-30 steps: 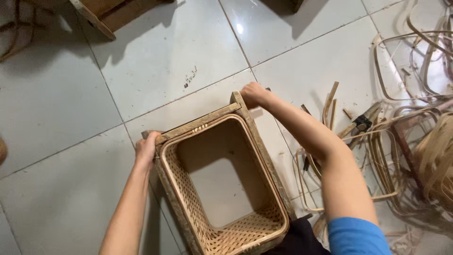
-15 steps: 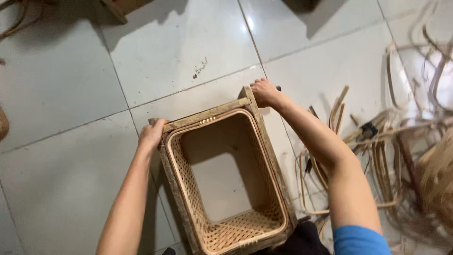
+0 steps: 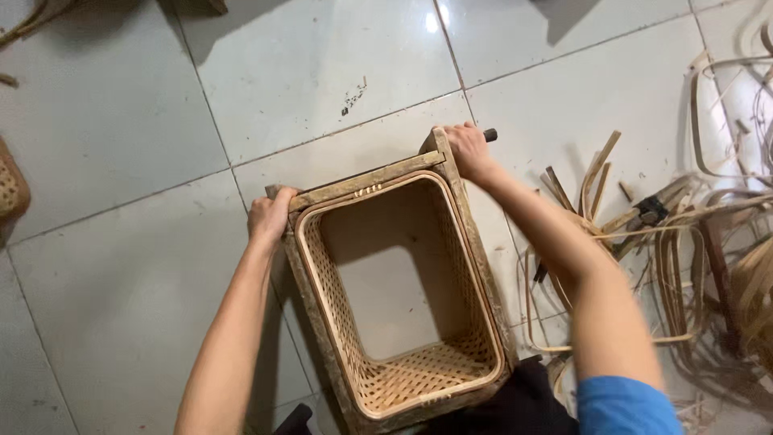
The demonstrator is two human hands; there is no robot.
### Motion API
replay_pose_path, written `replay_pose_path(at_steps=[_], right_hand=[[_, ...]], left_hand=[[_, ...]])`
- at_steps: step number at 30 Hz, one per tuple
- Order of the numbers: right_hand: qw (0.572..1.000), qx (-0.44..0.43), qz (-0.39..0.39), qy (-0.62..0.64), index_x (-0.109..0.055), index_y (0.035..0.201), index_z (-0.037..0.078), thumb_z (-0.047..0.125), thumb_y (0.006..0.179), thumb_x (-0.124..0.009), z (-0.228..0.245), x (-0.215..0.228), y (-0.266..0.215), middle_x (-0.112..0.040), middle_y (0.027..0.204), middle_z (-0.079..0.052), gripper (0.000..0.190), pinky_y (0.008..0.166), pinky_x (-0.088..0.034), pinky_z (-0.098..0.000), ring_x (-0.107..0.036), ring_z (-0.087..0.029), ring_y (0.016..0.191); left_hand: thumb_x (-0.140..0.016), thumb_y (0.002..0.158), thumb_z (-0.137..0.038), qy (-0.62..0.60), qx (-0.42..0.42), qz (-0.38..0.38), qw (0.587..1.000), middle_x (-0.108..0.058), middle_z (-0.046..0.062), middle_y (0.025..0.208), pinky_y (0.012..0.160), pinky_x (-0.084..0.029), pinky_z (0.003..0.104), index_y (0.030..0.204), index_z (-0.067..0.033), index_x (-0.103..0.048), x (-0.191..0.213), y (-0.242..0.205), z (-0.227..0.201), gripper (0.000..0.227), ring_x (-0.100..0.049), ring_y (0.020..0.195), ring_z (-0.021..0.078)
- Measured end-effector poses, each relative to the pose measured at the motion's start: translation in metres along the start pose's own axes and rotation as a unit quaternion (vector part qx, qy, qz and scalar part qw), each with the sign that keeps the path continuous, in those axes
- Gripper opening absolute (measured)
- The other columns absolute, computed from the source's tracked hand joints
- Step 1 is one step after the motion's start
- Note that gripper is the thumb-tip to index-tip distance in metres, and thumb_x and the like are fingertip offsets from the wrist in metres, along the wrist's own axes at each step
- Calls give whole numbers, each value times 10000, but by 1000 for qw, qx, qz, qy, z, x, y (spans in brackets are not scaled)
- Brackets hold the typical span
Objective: The person assembles a rectangular woven basket frame by hand, fitting and adjusting curved wooden strips into a wooden jig. They use a hammer to tap the strips into place and a knife to trim excess material, then remove the completed frame from the jig.
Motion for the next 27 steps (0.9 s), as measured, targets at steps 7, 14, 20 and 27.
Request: replay_pose_path(at_steps=[7,14,20,27], right_hand=[[909,-93,389,121,-746,1129,170,412,930,-647,-9,-13,26,-750,1046,-131,329,818,-562,-435,-722,-301,946],[994,-20,-85,-66,-496,1426,27,379,965,-595,32,31,-29,-678,1101,-172,589,1004,-451,-501,-644,-332,1063],[993,-53,99,-38,-340,1608,115,103,981,-440,49,59,-90,-678,1138,-177,635,1235,-255,-484,-612,-280,1123],[984,-70,-111,117,-502,1458,73,160,1120,-501,29,89,-42,-753,1049,-117,349,1136,-284,-558,-663,-251,1127]], left_hand=[[-677,761,-565,-2,-8,-49,999,-734,226,811,708,-540,439,833,51,-765,-7,9,9,627,-706,750,324],[-657,745,-576,0,12,-45,999,-754,236,852,748,-548,459,861,37,-773,-11,12,13,634,-736,813,353],[-653,748,-558,17,45,-75,996,-756,207,892,762,-552,498,878,-32,-777,-10,3,6,556,-730,850,373],[-635,790,-555,29,-5,-168,985,-740,155,1080,842,-522,529,1164,-163,-699,-2,-17,-9,546,-682,1023,386]])
Point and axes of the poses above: each hand's wrist, its own y-axis towards the middle knuckle, its own x-axis out of the back of the hand, z = x × y, the point moved 6 cm from there along y, towards the middle knuckle
